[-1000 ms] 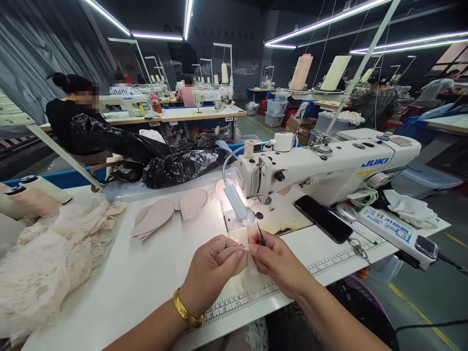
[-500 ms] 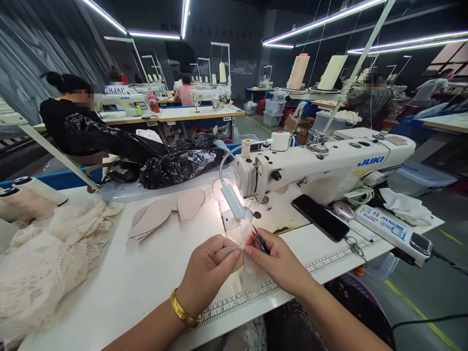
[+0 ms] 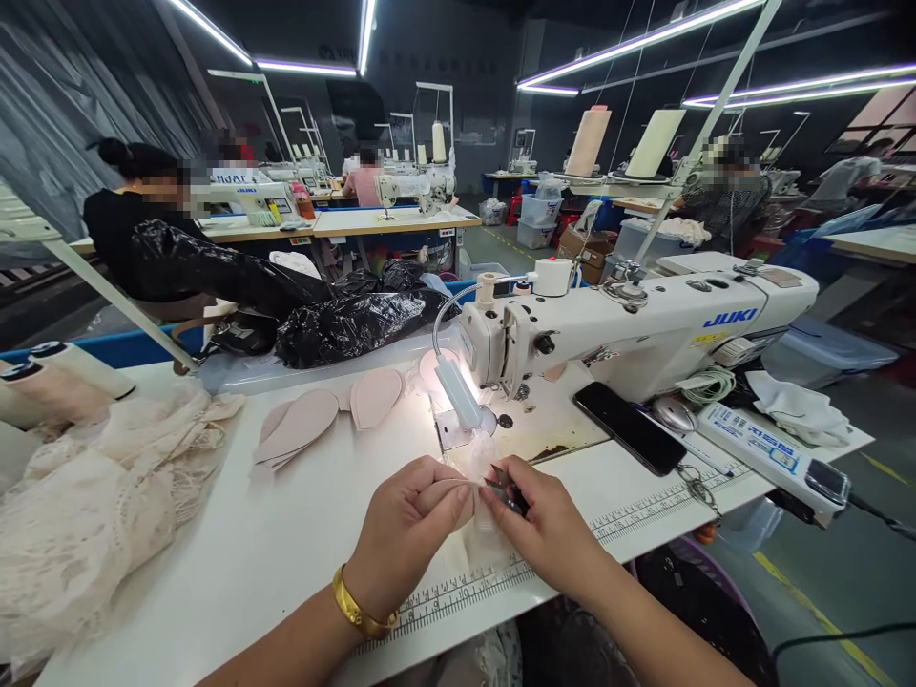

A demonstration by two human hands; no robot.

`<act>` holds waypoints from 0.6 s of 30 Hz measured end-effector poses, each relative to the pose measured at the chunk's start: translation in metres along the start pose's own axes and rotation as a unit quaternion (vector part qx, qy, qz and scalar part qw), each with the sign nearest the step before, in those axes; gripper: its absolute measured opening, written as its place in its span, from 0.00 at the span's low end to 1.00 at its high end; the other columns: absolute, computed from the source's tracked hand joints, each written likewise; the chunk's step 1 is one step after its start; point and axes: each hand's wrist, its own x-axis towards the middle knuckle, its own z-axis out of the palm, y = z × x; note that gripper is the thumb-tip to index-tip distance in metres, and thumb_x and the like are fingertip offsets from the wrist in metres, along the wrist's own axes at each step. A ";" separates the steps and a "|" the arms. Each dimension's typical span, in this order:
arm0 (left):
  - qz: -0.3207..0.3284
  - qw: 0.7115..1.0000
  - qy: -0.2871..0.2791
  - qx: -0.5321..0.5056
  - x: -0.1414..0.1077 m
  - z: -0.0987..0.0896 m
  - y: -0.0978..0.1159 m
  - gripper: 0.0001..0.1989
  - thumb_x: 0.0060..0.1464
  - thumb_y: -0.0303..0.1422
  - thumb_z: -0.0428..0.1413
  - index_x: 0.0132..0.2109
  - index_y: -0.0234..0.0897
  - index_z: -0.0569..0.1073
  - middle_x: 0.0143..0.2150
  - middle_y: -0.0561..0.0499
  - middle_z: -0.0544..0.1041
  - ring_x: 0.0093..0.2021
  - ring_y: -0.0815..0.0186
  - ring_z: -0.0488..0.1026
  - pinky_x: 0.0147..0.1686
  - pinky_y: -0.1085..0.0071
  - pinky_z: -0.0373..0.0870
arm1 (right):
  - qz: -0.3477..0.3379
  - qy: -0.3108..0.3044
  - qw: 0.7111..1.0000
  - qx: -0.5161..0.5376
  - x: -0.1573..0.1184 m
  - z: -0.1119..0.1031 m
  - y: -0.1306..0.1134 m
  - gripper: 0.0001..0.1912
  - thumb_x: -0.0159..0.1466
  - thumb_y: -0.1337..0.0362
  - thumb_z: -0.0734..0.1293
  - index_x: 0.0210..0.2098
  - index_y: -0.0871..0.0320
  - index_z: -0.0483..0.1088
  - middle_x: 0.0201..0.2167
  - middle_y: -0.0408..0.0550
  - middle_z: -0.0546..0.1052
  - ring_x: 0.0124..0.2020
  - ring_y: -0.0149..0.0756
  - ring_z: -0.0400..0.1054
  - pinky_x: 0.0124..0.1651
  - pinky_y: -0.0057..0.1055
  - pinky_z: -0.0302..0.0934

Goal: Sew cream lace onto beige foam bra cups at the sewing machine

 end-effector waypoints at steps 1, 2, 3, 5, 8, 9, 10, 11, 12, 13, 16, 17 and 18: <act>-0.008 1.000 0.000 -0.013 0.000 0.000 -0.001 0.13 0.57 0.42 0.58 0.33 0.38 0.79 0.33 0.49 0.79 0.35 0.61 0.74 0.38 0.68 0.71 | -0.011 0.011 1.000 -0.019 0.000 0.001 0.002 0.08 0.70 0.58 0.64 0.36 0.53 0.63 0.29 0.40 0.70 0.29 0.33 0.61 0.33 0.30 0.56; -0.018 0.999 0.001 -0.028 0.000 0.001 -0.002 0.13 0.57 0.43 0.58 0.33 0.38 0.79 0.33 0.49 0.78 0.35 0.61 0.74 0.37 0.68 0.71 | -0.019 0.029 0.999 -0.035 0.001 0.001 0.004 0.09 0.70 0.59 0.63 0.34 0.53 0.61 0.28 0.40 0.69 0.28 0.33 0.61 0.32 0.30 0.55; -0.031 0.999 0.001 -0.042 0.001 0.001 -0.003 0.14 0.56 0.44 0.59 0.33 0.37 0.78 0.33 0.49 0.78 0.35 0.61 0.73 0.36 0.68 0.71 | -0.023 0.050 0.997 -0.048 0.002 0.001 0.006 0.10 0.70 0.59 0.63 0.33 0.53 0.61 0.27 0.39 0.67 0.27 0.33 0.60 0.32 0.30 0.55; -0.055 0.996 0.002 -0.069 0.001 0.002 -0.005 0.15 0.55 0.46 0.60 0.33 0.37 0.78 0.32 0.49 0.78 0.34 0.62 0.73 0.34 0.69 0.70 | -0.020 0.074 0.995 -0.060 0.003 -0.002 0.006 0.10 0.71 0.57 0.62 0.34 0.53 0.62 0.26 0.39 0.67 0.27 0.33 0.61 0.32 0.30 0.56; -0.070 0.993 -0.005 -0.096 0.002 0.002 -0.007 0.16 0.55 0.46 0.62 0.35 0.36 0.78 0.32 0.49 0.78 0.35 0.62 0.73 0.35 0.69 0.71 | -0.015 0.052 0.997 -0.054 -0.001 -0.005 0.000 0.11 0.71 0.53 0.64 0.47 0.53 0.64 0.31 0.42 0.73 0.30 0.35 0.68 0.31 0.29 0.60; -0.070 0.992 -0.004 -0.104 0.002 0.002 -0.007 0.16 0.55 0.47 0.62 0.35 0.36 0.78 0.33 0.49 0.79 0.35 0.61 0.74 0.36 0.68 0.72 | -0.026 0.047 0.997 -0.061 -0.003 -0.005 -0.002 0.14 0.71 0.53 0.64 0.51 0.53 0.63 0.32 0.42 0.74 0.31 0.36 0.70 0.31 0.30 0.61; -0.069 0.991 -0.003 -0.110 0.003 0.002 -0.007 0.16 0.55 0.47 0.62 0.35 0.37 0.78 0.33 0.49 0.80 0.36 0.61 0.74 0.37 0.68 0.73 | -0.045 0.050 0.995 -0.076 -0.005 -0.004 -0.005 0.14 0.72 0.55 0.64 0.53 0.53 0.62 0.33 0.43 0.76 0.31 0.36 0.71 0.31 0.30 0.62; -0.069 0.991 0.000 -0.116 0.003 0.002 -0.007 0.16 0.55 0.47 0.62 0.36 0.37 0.78 0.34 0.48 0.80 0.36 0.60 0.75 0.37 0.67 0.73 | -0.074 0.060 0.990 -0.100 -0.007 -0.003 -0.007 0.13 0.72 0.57 0.63 0.53 0.53 0.63 0.32 0.43 0.76 0.31 0.37 0.72 0.32 0.31 0.62; -0.068 0.991 0.002 -0.119 0.003 0.002 -0.007 0.16 0.55 0.47 0.62 0.36 0.37 0.79 0.34 0.48 0.81 0.36 0.60 0.75 0.38 0.67 0.73 | -0.107 0.073 0.983 -0.129 -0.008 -0.002 -0.009 0.10 0.73 0.59 0.62 0.52 0.53 0.63 0.32 0.44 0.77 0.31 0.37 0.72 0.33 0.31 0.62; -0.068 0.990 0.005 -0.121 0.004 0.001 -0.007 0.16 0.55 0.47 0.62 0.36 0.37 0.79 0.35 0.48 0.81 0.36 0.60 0.75 0.38 0.67 0.74 | -0.139 0.087 0.973 -0.159 -0.009 0.000 -0.010 0.08 0.73 0.61 0.61 0.51 0.54 0.64 0.32 0.44 0.77 0.31 0.37 0.72 0.33 0.32 0.62; -0.066 0.990 0.008 -0.124 0.003 0.001 -0.008 0.15 0.56 0.46 0.62 0.36 0.37 0.79 0.35 0.49 0.81 0.37 0.61 0.75 0.39 0.68 0.74 | -0.201 0.124 0.943 -0.235 -0.009 0.004 -0.011 0.07 0.73 0.65 0.62 0.51 0.56 0.65 0.32 0.46 0.78 0.30 0.38 0.72 0.32 0.33 0.60; -0.065 0.990 0.009 -0.123 0.003 0.001 -0.008 0.15 0.56 0.46 0.62 0.36 0.37 0.79 0.35 0.49 0.81 0.37 0.61 0.75 0.39 0.69 0.74 | -0.207 0.132 0.936 -0.251 -0.008 0.005 -0.011 0.07 0.73 0.66 0.62 0.50 0.57 0.66 0.31 0.47 0.78 0.29 0.38 0.72 0.32 0.33 0.59; -0.066 0.990 0.011 -0.121 0.003 0.001 -0.008 0.15 0.56 0.46 0.62 0.36 0.38 0.79 0.35 0.50 0.80 0.37 0.62 0.75 0.39 0.69 0.74 | -0.209 0.138 0.932 -0.263 -0.008 0.006 -0.011 0.07 0.73 0.66 0.62 0.49 0.58 0.67 0.30 0.47 0.78 0.28 0.38 0.71 0.31 0.34 0.59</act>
